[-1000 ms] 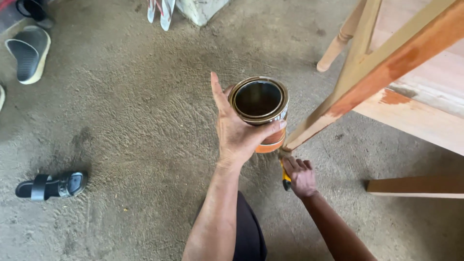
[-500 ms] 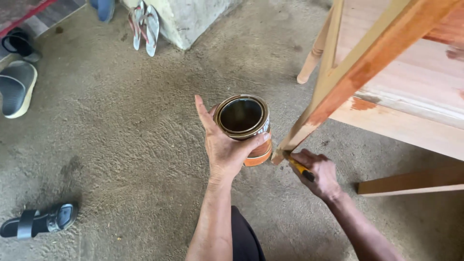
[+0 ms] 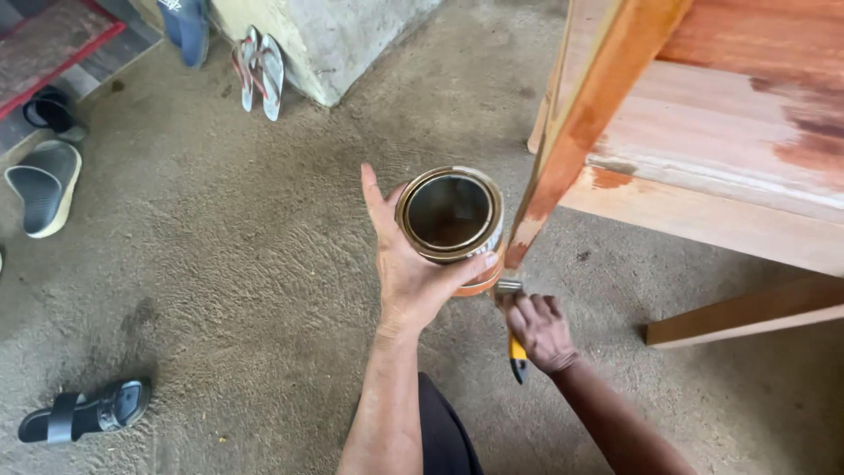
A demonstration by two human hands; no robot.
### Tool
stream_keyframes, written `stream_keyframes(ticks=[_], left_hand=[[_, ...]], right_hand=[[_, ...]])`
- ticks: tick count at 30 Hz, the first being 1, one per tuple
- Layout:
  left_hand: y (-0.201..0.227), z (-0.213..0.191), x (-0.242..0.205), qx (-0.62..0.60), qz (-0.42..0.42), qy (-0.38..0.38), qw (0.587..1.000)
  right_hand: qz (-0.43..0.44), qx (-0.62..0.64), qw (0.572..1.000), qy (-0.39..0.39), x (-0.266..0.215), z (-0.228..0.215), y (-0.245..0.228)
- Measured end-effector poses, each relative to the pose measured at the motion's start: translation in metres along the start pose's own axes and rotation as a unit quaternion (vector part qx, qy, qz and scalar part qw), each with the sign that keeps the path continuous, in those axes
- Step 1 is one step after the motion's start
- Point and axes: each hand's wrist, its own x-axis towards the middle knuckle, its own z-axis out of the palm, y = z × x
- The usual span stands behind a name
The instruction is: Applying a protective varnish or stain to a wooden chair using a paintbrush.
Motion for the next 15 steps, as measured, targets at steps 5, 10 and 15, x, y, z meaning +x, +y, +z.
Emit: stream_keyframes(ticks=[5,10,15], left_hand=[[0.018,0.016,-0.005,0.102,0.053,-0.038,0.993],[0.012,0.020,-0.007,0.171,0.059,-0.021,0.983],[0.008,0.013,-0.015,0.104,0.071,0.076,0.989]], right_hand=[[0.043,0.129,0.987,-0.084,0.009,-0.004,0.005],[0.125,0.214,0.965,-0.090,0.041,-0.083,0.034],[0.072,0.109,0.984,0.118,0.009,-0.036,0.020]])
